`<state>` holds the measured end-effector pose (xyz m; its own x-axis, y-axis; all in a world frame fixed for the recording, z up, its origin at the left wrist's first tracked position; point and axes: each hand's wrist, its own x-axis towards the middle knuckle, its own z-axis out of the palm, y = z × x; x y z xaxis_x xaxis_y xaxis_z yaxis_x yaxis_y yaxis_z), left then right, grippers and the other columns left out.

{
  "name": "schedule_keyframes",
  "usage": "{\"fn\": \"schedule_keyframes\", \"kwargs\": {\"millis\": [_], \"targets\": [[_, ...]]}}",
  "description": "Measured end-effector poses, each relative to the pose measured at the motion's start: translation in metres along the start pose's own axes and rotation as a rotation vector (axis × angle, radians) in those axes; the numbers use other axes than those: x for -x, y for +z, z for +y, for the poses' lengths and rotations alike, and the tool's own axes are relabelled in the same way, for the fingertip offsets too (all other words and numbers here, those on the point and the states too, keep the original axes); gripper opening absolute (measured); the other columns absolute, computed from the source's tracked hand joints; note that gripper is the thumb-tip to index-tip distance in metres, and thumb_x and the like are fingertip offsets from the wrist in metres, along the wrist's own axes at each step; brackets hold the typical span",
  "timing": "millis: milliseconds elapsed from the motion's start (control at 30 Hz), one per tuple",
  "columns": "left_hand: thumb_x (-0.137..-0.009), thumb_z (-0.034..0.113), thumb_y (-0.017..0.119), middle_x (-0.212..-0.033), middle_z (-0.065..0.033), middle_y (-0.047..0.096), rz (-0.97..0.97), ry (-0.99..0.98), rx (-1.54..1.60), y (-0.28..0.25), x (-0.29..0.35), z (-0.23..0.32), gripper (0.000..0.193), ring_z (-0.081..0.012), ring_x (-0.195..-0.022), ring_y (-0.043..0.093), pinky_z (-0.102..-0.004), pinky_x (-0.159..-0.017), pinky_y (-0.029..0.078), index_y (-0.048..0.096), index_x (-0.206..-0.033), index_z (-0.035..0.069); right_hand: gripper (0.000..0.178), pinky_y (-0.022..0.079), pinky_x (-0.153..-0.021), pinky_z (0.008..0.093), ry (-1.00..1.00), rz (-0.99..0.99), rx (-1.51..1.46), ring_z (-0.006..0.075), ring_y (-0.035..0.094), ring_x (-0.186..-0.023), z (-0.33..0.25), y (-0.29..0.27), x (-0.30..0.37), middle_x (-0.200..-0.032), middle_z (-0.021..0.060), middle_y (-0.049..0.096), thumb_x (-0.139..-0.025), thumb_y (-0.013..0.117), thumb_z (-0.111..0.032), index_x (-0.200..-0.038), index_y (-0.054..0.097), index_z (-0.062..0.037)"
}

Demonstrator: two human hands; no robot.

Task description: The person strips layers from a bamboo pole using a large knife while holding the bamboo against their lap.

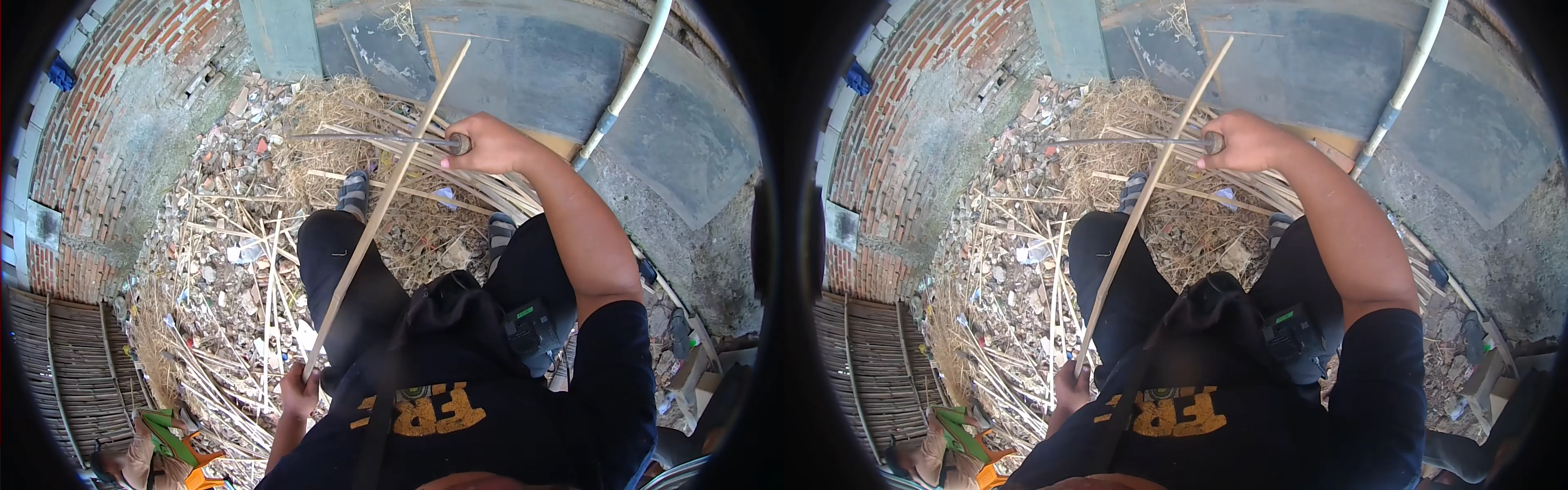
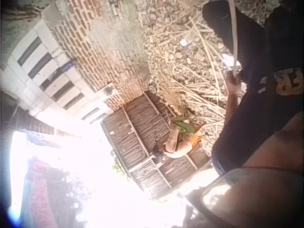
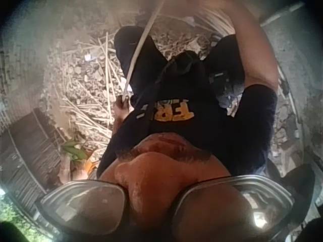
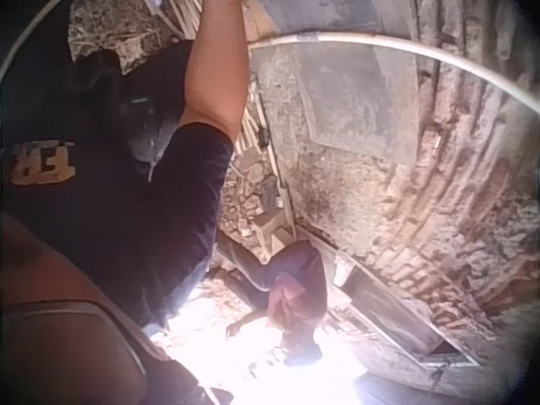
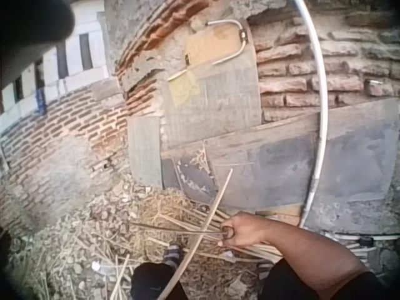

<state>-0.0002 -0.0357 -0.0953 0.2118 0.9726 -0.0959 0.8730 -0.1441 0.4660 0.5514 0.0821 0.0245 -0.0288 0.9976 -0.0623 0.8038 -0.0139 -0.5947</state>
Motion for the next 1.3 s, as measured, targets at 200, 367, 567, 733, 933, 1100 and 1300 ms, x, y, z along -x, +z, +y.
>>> {"fn": "schedule_keyframes", "kwargs": {"millis": [200, 367, 567, 733, 933, 1100, 1300], "targets": [[-0.1, 0.031, 0.059, -0.069, -0.0028, 0.058, -0.346, -0.04, 0.342, -0.011, -0.029, 0.045, 0.032, -0.0118, -0.068, 0.052, -0.0325, -0.062, 0.045, 0.061, -0.092, -0.001, 0.034, 0.049, -0.069, 0.0432, -0.018, 0.016, 0.149, 0.0318, 0.063, -0.072, -0.003, 0.004, 0.003, -0.073, 0.0158, 0.064, -0.082, 0.078, -0.034, -0.1, 0.07, -0.0061], [-0.102, 0.05, 0.049, -0.07, -0.0104, 0.055, -0.402, -0.01, 0.2, -0.008, -0.043, 0.055, 0.053, -0.0172, -0.069, 0.051, -0.0364, -0.064, 0.043, 0.055, -0.087, -0.001, 0.029, 0.05, -0.068, 0.0472, -0.093, 0.077, 0.251, 0.0358, 0.066, -0.076, 0.002, 0.018, -0.001, -0.071, 0.0149, 0.066, -0.08, 0.077, -0.03, -0.098, 0.07, -0.0095], [-0.102, 0.043, 0.049, -0.073, -0.0206, 0.063, -0.358, 0.081, 0.18, 0.001, -0.048, 0.044, 0.047, -0.031, -0.067, 0.063, -0.0417, -0.065, 0.048, 0.063, -0.099, -0.002, 0.028, 0.05, -0.068, 0.0485, -0.07, 0.016, 0.355, 0.0365, 0.067, -0.079, 0.009, 0.023, -0.003, -0.074, 0.0145, 0.068, -0.078, 0.078, -0.028, -0.098, 0.07, -0.0098], [-0.102, 0.057, 0.044, -0.07, -0.0065, 0.057, -0.398, 0.071, 0.313, 0.007, -0.053, 0.031, 0.061, -0.0151, -0.068, 0.052, -0.0338, -0.062, 0.043, 0.056, -0.085, 0.0, 0.026, 0.05, -0.067, 0.0479, -0.077, 0.055, 0.302, 0.0365, 0.066, -0.076, 0.011, 0.014, -0.004, -0.072, 0.0145, 0.066, -0.079, 0.077, -0.028, -0.094, 0.068, -0.0086], [-0.101, 0.059, 0.043, -0.066, -0.0041, 0.056, -0.448, 0.008, 0.456, 0.007, -0.055, 0.027, 0.063, -0.0129, -0.063, 0.053, -0.0309, -0.059, 0.043, 0.057, -0.082, 0.001, 0.026, 0.047, -0.065, 0.0473, -0.032, 0.098, 0.242, 0.0352, 0.063, -0.07, 0.005, 0.014, -0.006, -0.068, 0.015, 0.062, -0.08, 0.077, -0.027, -0.088, 0.065, -0.006], [-0.102, 0.056, 0.042, -0.066, -0.0049, 0.057, -0.365, 0.097, 0.35, 0.012, -0.053, 0.029, 0.062, -0.0141, -0.062, 0.054, -0.0322, -0.057, 0.042, 0.057, -0.081, 0.0, 0.024, 0.048, -0.067, 0.0459, -0.031, -0.02, 0.206, 0.034, 0.064, -0.074, -0.001, 0.009, -0.007, -0.072, 0.016, 0.063, -0.081, 0.076, -0.026, -0.09, 0.067, -0.0068], [-0.102, 0.056, 0.043, -0.061, -0.0082, 0.054, -0.28, 0.123, 0.288, 0.013, -0.05, 0.041, 0.063, -0.016, -0.06, 0.053, -0.0349, -0.056, 0.042, 0.056, -0.08, -0.002, 0.025, 0.05, -0.07, 0.0447, -0.03, 0.156, 0.222, 0.0336, 0.065, -0.077, 0.027, 0.018, -0.018, -0.077, 0.0164, 0.066, -0.081, 0.076, -0.028, -0.095, 0.068, -0.0086]]}}
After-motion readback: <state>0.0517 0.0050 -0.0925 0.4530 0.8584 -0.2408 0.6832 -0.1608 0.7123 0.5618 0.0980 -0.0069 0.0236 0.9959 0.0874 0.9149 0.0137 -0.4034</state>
